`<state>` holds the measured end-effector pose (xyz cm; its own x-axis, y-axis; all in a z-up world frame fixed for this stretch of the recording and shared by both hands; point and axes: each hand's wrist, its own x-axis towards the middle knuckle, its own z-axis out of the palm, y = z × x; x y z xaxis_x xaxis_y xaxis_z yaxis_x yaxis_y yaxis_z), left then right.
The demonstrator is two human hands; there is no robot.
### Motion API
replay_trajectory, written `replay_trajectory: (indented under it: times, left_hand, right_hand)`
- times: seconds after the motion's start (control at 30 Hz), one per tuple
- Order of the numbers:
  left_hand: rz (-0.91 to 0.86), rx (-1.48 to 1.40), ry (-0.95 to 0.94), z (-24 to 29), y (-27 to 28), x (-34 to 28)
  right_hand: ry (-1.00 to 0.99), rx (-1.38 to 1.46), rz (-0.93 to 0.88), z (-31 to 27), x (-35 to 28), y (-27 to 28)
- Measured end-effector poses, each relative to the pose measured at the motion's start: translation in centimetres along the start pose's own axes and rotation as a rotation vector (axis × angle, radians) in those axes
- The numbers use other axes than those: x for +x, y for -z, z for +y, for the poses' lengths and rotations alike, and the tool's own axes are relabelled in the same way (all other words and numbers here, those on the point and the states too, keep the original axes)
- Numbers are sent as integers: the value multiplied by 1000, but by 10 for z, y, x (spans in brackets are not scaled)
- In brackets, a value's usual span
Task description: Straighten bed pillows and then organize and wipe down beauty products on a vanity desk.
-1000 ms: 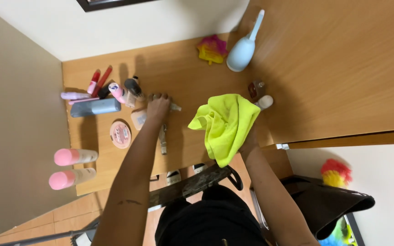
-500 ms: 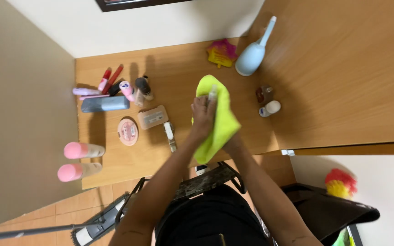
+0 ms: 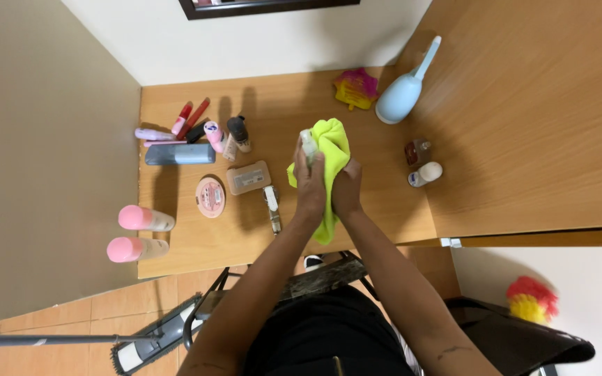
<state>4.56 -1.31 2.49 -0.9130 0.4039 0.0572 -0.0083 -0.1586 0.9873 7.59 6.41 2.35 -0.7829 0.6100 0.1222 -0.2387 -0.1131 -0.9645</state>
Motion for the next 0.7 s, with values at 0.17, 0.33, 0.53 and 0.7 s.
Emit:
replay_trajectory:
  times: [0.17, 0.33, 0.53, 0.7]
  left_hand:
    - [215, -45, -163, -14, -2, -7]
    - [184, -460, -132, 25, 11, -4]
    - [278, -474, -207, -2, 22, 21]
    - [223, -353, -132, 15, 21, 2]
  right_hand:
    - [-17, 23, 180, 45, 9, 9]
    - [-225, 209, 302, 28, 4, 4]
    - [-39, 77, -10, 51, -37, -4]
    - [-30, 145, -17, 47, -31, -15]
